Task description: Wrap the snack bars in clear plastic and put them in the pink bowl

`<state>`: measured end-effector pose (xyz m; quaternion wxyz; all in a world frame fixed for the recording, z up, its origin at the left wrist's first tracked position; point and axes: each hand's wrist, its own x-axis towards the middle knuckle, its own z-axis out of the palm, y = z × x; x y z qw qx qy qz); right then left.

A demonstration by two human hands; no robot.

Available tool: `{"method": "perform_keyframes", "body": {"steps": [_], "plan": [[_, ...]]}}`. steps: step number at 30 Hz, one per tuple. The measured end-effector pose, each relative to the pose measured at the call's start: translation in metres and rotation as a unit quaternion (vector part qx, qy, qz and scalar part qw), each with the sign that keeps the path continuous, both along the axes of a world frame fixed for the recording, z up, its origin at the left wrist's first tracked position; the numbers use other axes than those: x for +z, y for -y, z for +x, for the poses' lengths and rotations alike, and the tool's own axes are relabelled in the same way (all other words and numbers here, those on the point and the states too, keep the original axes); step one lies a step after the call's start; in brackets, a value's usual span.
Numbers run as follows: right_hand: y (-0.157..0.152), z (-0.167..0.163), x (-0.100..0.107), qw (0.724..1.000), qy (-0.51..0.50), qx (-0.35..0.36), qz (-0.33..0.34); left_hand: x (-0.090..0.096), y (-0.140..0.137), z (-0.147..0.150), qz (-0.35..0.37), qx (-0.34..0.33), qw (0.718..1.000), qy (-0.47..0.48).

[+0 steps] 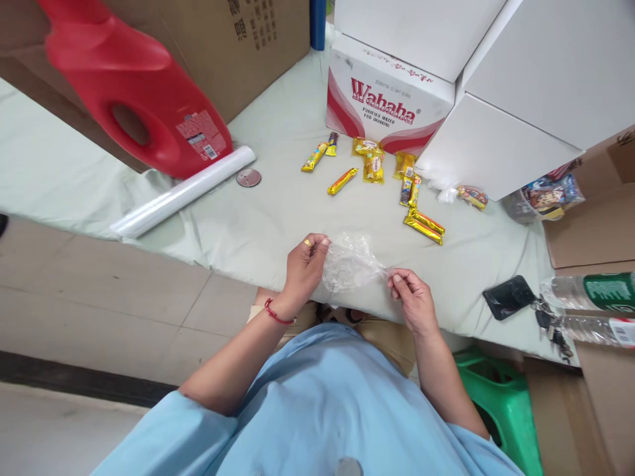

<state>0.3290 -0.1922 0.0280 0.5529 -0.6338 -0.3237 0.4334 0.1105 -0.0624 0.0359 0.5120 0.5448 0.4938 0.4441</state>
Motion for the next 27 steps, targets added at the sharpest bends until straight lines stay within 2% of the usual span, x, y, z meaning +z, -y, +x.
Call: {"method": "perform_keyframes", "body": {"steps": [2, 4, 7, 10, 15, 17, 20, 22, 25, 27], "plan": [[0.000, 0.001, 0.000, 1.000, -0.010, -0.017, 0.000, -0.001, 0.003, 0.001, -0.022, 0.011, 0.999, 0.024], [0.001, 0.002, 0.001, 1.000, -0.017, -0.020, -0.012, -0.003, 0.005, 0.003, -0.013, 0.024, 0.999, 0.026], [-0.001, -0.005, 0.002, 0.999, -0.007, 0.014, -0.029, -0.005, 0.011, 0.007, 0.055, 0.033, 0.997, -0.031], [-0.013, -0.021, 0.000, 0.999, 0.015, 0.036, -0.033, -0.003, 0.020, 0.012, 0.125, 0.009, 0.988, -0.087], [-0.038, -0.039, -0.014, 0.999, 0.020, 0.016, -0.035, 0.004, 0.033, 0.017, 0.249, -0.048, 0.965, -0.071], [-0.043, -0.036, -0.018, 0.999, 0.029, -0.010, -0.029, 0.003, 0.033, 0.014, 0.231, -0.027, 0.972, -0.028], [-0.044, -0.026, -0.018, 0.999, 0.007, -0.041, -0.028, -0.003, 0.026, 0.003, 0.130, 0.071, 0.989, 0.025], [-0.042, -0.021, -0.015, 0.999, -0.007, -0.039, -0.030, -0.010, 0.019, -0.006, 0.078, 0.097, 0.992, 0.018], [-0.039, -0.019, -0.010, 0.999, 0.005, -0.027, -0.034, -0.019, 0.013, -0.019, 0.074, 0.040, 0.996, -0.040], [-0.037, -0.020, -0.007, 0.999, 0.021, -0.021, -0.033, -0.019, 0.013, -0.025, 0.123, -0.020, 0.988, -0.088]]}}
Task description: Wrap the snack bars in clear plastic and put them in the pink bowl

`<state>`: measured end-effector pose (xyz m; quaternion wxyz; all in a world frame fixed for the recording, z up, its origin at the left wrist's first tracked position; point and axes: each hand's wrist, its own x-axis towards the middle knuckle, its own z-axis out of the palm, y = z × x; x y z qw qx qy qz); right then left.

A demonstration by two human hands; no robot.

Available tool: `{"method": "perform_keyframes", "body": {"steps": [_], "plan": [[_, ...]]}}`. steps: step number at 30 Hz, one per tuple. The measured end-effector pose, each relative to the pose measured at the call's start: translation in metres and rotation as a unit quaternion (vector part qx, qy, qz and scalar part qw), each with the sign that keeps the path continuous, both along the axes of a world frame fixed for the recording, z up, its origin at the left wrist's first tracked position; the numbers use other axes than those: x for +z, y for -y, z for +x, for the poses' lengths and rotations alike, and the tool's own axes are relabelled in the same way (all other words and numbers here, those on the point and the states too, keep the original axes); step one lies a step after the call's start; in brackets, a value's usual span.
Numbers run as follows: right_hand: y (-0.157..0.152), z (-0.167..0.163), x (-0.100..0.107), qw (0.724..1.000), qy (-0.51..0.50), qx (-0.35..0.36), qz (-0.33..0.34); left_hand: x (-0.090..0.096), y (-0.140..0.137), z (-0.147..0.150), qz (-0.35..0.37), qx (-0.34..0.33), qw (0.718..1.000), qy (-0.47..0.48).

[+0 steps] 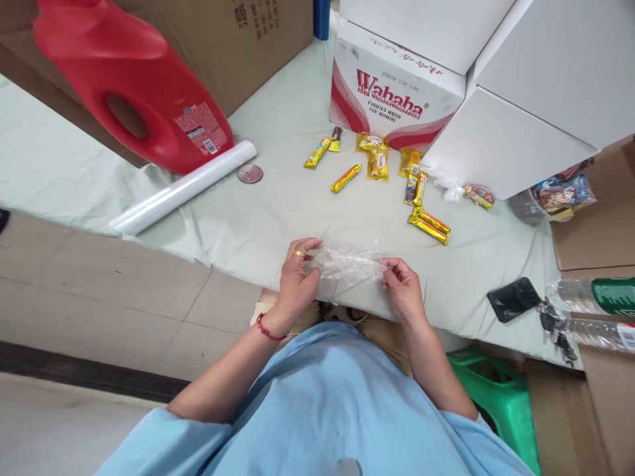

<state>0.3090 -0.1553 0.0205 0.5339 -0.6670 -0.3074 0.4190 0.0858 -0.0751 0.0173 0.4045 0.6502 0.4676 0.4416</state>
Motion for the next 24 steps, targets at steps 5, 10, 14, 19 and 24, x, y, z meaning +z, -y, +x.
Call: {"method": "perform_keyframes", "body": {"steps": [5, 10, 14, 19, 24], "plan": [[0.002, -0.002, 0.006, 0.999, 0.037, 0.025, 0.009, 0.013, 0.003, -0.001, 0.160, -0.097, 0.978, -0.088], [0.006, -0.001, 0.012, 0.999, 0.022, 0.034, 0.008, 0.009, -0.005, 0.003, 0.112, -0.031, 0.987, -0.113], [0.013, 0.005, 0.011, 1.000, 0.012, 0.024, 0.012, 0.004, -0.017, -0.001, -0.003, 0.000, 0.999, -0.036], [0.022, 0.017, 0.003, 1.000, -0.012, -0.007, -0.004, 0.005, -0.026, -0.004, -0.165, 0.066, 0.974, 0.144], [0.026, 0.021, -0.005, 1.000, -0.002, -0.026, -0.005, 0.001, -0.028, -0.003, -0.314, 0.062, 0.889, 0.327]]}}
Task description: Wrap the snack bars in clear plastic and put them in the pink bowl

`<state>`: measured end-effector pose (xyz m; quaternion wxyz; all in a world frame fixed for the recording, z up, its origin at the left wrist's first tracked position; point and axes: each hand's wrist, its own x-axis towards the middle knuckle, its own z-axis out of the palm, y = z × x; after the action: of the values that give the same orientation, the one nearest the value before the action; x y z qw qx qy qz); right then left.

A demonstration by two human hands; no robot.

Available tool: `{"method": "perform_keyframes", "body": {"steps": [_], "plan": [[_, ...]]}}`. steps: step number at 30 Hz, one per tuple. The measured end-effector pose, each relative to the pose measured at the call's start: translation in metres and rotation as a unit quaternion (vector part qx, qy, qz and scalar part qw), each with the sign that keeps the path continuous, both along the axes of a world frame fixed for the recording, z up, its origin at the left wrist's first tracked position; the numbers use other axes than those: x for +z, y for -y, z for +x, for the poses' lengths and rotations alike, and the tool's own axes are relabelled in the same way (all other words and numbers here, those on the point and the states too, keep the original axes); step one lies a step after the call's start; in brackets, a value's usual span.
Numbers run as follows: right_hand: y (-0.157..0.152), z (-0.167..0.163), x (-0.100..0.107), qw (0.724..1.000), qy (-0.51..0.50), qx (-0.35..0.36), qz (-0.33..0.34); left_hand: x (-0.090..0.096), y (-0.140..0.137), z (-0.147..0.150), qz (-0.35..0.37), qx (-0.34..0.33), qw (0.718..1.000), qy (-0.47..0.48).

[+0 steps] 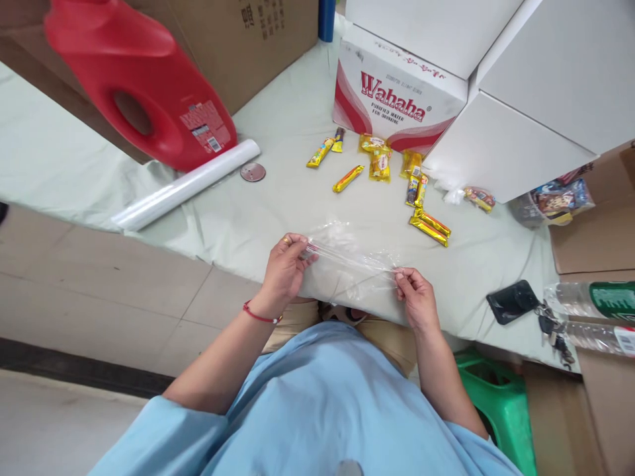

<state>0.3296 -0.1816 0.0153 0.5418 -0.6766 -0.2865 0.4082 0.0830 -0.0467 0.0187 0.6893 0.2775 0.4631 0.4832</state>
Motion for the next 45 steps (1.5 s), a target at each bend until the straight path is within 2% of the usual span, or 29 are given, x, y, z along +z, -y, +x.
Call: {"method": "perform_keyframes", "body": {"steps": [2, 4, 5, 7, 8, 9, 10, 12, 13, 14, 17, 20, 22, 24, 27, 30, 34, 37, 39, 41, 43, 45], "plan": [[0.003, 0.002, 0.005, 0.999, 0.034, 0.018, -0.007, -0.002, 0.001, 0.002, -0.008, 0.009, 1.000, -0.002], [0.007, 0.010, 0.017, 0.990, 0.073, 0.116, -0.030, -0.004, 0.001, 0.005, 0.005, 0.026, 0.999, -0.025], [0.009, 0.017, 0.026, 0.975, 0.082, 0.201, -0.050, -0.005, 0.001, 0.006, 0.018, 0.033, 0.999, -0.038], [0.009, 0.037, 0.045, 0.923, 0.084, 0.364, -0.096, -0.005, 0.002, 0.008, 0.051, 0.036, 0.996, -0.057], [0.007, 0.049, 0.054, 0.904, 0.090, 0.404, -0.111, -0.004, 0.003, 0.008, 0.067, 0.026, 0.996, -0.060], [0.002, 0.060, 0.062, 0.900, 0.108, 0.406, -0.115, -0.003, 0.004, 0.009, 0.080, 0.009, 0.995, -0.058], [-0.005, 0.070, 0.067, 0.910, 0.138, 0.376, -0.106, -0.001, 0.006, 0.010, 0.090, -0.013, 0.995, -0.050], [-0.026, 0.081, 0.071, 0.934, 0.199, 0.292, -0.055, 0.007, 0.010, 0.011, 0.101, -0.061, 0.993, -0.026], [-0.038, 0.080, 0.069, 0.937, 0.211, 0.276, -0.026, 0.011, 0.013, 0.012, 0.103, -0.084, 0.991, -0.012], [-0.050, 0.075, 0.067, 0.937, 0.207, 0.283, -0.001, 0.017, 0.016, 0.013, 0.104, -0.105, 0.989, 0.000], [-0.078, 0.040, 0.053, 0.923, 0.122, 0.364, 0.039, 0.029, 0.022, 0.014, 0.102, -0.157, 0.982, 0.019], [-0.089, 0.001, 0.037, 0.910, 0.012, 0.412, 0.046, 0.031, 0.020, 0.012, 0.100, -0.164, 0.981, 0.011], [-0.090, -0.014, 0.028, 0.916, -0.031, 0.398, 0.039, 0.025, 0.014, 0.009, 0.109, -0.142, 0.984, -0.018], [-0.091, -0.019, 0.020, 0.937, -0.042, 0.344, 0.030, 0.016, 0.006, 0.006, 0.121, -0.109, 0.984, -0.073], [-0.094, -0.015, 0.012, 0.974, -0.039, 0.223, 0.024, 0.005, -0.008, 0.004, 0.134, -0.063, 0.973, -0.174], [-0.097, -0.001, 0.006, 0.995, -0.008, 0.097, 0.034, -0.002, -0.027, 0.005, 0.187, -0.055, 0.945, -0.262], [-0.098, 0.027, -0.003, 0.994, 0.104, -0.018, 0.036, -0.012, -0.065, 0.011, 0.268, -0.060, 0.892, -0.358], [-0.095, 0.043, -0.009, 0.980, 0.190, -0.053, 0.026, -0.018, -0.089, 0.019, 0.302, -0.030, 0.856, -0.420], [-0.092, 0.047, -0.012, 0.974, 0.220, -0.055, 0.021, -0.017, -0.092, 0.027, 0.344, 0.021, 0.823, -0.451], [-0.089, 0.047, -0.015, 0.971, 0.235, -0.049, 0.012, -0.012, -0.084, 0.034, 0.406, 0.061, 0.776, -0.479], [-0.087, 0.045, -0.017, 0.969, 0.244, -0.044, 0.006, -0.005, -0.069, 0.040, 0.484, 0.031, 0.721, -0.494], [-0.086, 0.045, -0.019, 0.967, 0.251, -0.042, 0.007, 0.000, -0.054, 0.041, 0.555, -0.074, 0.673, -0.483]]}}
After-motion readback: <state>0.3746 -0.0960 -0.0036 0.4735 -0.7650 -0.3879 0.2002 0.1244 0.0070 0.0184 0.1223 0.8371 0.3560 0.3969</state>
